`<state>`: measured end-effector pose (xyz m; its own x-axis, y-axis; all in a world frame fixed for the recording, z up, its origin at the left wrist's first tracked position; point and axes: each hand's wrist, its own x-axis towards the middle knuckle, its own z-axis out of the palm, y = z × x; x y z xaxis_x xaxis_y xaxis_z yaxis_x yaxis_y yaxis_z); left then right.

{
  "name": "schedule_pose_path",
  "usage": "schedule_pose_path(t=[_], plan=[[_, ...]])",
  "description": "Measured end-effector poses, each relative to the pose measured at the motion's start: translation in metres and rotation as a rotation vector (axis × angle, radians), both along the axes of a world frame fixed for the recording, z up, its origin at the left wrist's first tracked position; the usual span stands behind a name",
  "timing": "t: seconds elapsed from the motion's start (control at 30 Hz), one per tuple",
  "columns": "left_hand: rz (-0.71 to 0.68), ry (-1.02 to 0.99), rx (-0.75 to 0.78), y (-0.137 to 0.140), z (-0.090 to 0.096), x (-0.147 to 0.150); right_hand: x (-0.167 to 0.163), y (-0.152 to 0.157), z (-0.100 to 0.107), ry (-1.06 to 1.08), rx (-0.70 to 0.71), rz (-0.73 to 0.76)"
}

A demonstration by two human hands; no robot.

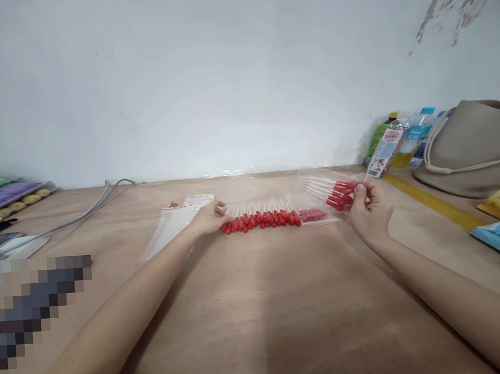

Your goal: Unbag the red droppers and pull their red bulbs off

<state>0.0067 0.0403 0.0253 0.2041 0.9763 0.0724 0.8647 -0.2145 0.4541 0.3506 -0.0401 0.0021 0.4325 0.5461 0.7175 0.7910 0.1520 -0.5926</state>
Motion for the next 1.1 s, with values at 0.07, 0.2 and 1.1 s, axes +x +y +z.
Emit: schedule_pose_path(t=[0.07, 0.2, 1.1], plan=[[-0.004, 0.002, -0.017, -0.002, 0.001, -0.001, -0.020, -0.008, 0.002, 0.181, 0.021, 0.124], [0.016, 0.047, 0.022, -0.005, 0.001, -0.002, -0.076, -0.032, -0.006, 0.465, -0.289, 0.639], [-0.622, -0.171, 0.241, -0.123, -0.017, 0.041, -0.121, -0.051, -0.015, 0.730, -0.863, 1.013]])
